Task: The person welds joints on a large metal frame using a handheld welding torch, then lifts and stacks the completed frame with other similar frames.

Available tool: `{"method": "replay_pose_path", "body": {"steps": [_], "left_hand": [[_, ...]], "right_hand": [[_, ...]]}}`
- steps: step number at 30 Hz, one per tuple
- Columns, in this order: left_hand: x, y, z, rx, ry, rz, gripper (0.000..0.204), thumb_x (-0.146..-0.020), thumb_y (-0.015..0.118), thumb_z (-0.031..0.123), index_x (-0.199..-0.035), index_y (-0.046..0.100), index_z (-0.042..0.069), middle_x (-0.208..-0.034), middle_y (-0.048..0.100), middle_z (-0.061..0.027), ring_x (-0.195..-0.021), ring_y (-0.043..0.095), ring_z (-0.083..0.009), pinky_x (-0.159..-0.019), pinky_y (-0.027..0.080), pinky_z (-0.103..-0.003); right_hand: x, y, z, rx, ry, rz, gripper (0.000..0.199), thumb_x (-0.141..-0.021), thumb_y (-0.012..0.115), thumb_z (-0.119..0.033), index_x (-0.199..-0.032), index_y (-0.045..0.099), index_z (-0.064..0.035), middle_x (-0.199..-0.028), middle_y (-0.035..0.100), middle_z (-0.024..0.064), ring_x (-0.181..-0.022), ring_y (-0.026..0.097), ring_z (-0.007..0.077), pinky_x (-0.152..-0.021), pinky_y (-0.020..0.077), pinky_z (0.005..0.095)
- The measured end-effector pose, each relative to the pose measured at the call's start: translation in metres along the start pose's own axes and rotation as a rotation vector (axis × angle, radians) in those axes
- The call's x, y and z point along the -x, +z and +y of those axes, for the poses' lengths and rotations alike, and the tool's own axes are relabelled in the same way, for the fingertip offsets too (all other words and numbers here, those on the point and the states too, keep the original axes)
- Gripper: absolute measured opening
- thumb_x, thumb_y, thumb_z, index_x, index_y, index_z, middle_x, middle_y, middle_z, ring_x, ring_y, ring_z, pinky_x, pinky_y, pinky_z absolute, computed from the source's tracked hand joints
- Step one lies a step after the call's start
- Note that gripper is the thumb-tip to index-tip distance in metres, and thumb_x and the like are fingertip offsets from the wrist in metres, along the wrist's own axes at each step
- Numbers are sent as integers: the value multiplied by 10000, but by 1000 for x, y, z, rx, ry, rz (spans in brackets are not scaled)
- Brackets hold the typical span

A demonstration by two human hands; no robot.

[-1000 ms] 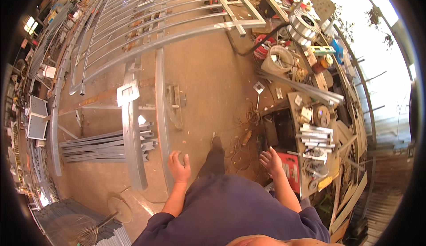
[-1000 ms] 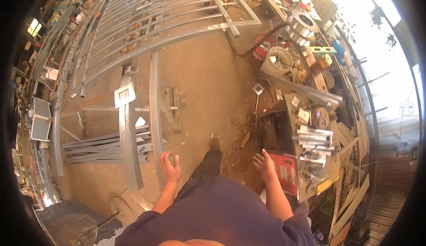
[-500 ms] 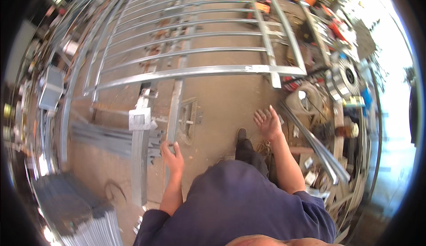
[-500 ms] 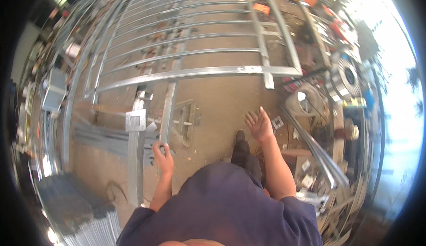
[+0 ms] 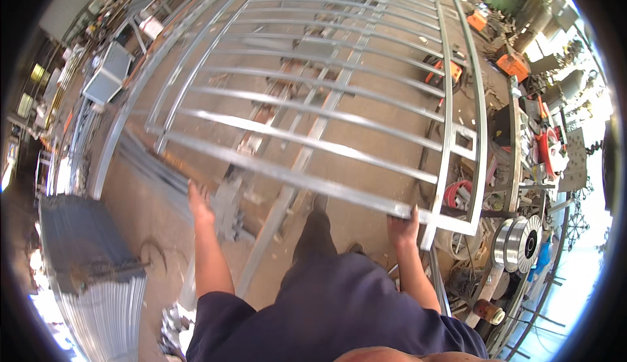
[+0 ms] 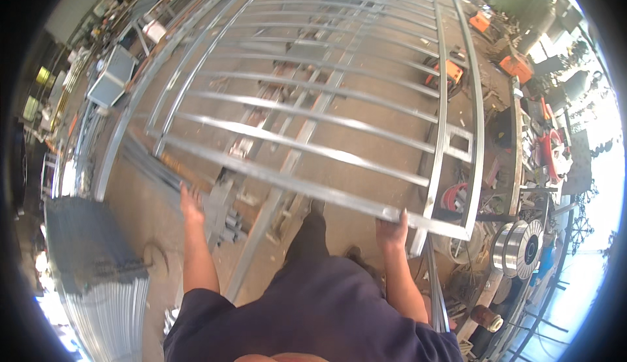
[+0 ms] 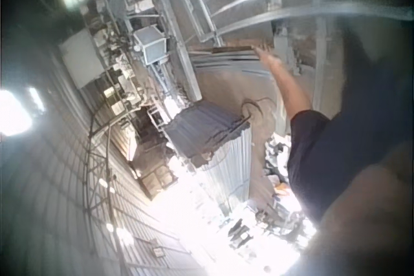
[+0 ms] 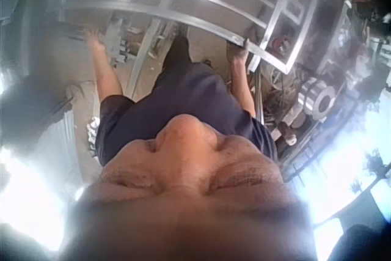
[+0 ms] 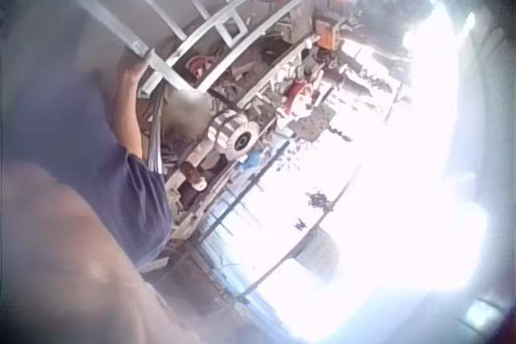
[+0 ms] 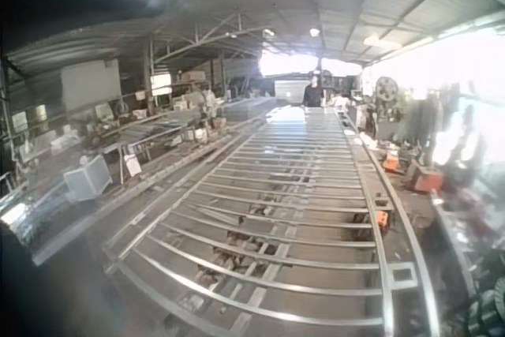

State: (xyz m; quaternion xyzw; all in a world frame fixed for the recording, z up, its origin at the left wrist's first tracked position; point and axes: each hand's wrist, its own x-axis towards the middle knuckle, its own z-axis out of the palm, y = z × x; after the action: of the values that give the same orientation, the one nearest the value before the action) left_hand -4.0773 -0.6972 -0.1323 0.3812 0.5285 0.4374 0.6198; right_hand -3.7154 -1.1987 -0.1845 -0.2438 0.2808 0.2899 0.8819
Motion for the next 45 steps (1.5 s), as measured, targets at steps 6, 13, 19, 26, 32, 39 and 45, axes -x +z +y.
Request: {"method": "replay_pose_path", "body": {"steps": [6,13,19,26,32,39,45], "left_hand": [[-164,43,-15,365,-323,197,858,-957,548,601,-1574,224,99,-1538,351,-160,-1382,410,-297,-1172,306,-413],[-241,59,-58,515,-232,14,425,-944,579,546,-1025,591,130,-884,608,-29,-765,584,-175,-717,511,-314],[-250,56,-57,525,-317,-64,395,-936,567,504,-931,552,109,-780,556,-2,-663,539,-133,-612,490,-279],[-216,99,-37,447,-411,42,373,-933,536,469,-857,510,104,-741,530,-6,-651,531,-131,-597,485,-263],[-169,134,-10,490,-437,24,395,-914,569,482,-858,502,97,-751,513,-21,-660,521,-142,-609,474,-272],[-103,213,14,484,-470,20,396,-925,558,484,-839,509,101,-737,534,-17,-663,538,-161,-641,495,-296],[-50,290,5,485,-492,4,438,-945,508,532,-801,500,118,-694,497,-13,-640,501,-163,-641,465,-303]], "right_hand": [[-3,9,8,-135,-168,200,513,-960,626,-467,-1294,521,-92,-1190,602,77,-1083,572,246,-1042,430,452],[-7,31,31,-105,-347,309,715,-843,667,-640,-1304,496,-120,-1207,565,39,-1058,582,219,-1022,414,453],[-11,81,43,-162,-463,519,404,-867,695,-513,-882,599,-121,-779,592,32,-734,575,210,-831,528,402],[0,65,4,-52,-538,550,445,-875,667,-532,-813,543,-109,-739,544,39,-720,561,230,-731,528,403],[25,117,-58,40,-639,534,438,-895,677,-525,-870,546,-107,-753,563,45,-680,578,204,-707,549,359],[12,114,-105,55,-585,-92,533,-912,671,-521,-1160,611,-53,-1095,650,104,-1033,634,248,-950,515,402],[-63,117,-153,-206,-594,354,330,-917,662,-430,-934,568,-114,-810,601,4,-727,609,167,-715,559,341]]}}
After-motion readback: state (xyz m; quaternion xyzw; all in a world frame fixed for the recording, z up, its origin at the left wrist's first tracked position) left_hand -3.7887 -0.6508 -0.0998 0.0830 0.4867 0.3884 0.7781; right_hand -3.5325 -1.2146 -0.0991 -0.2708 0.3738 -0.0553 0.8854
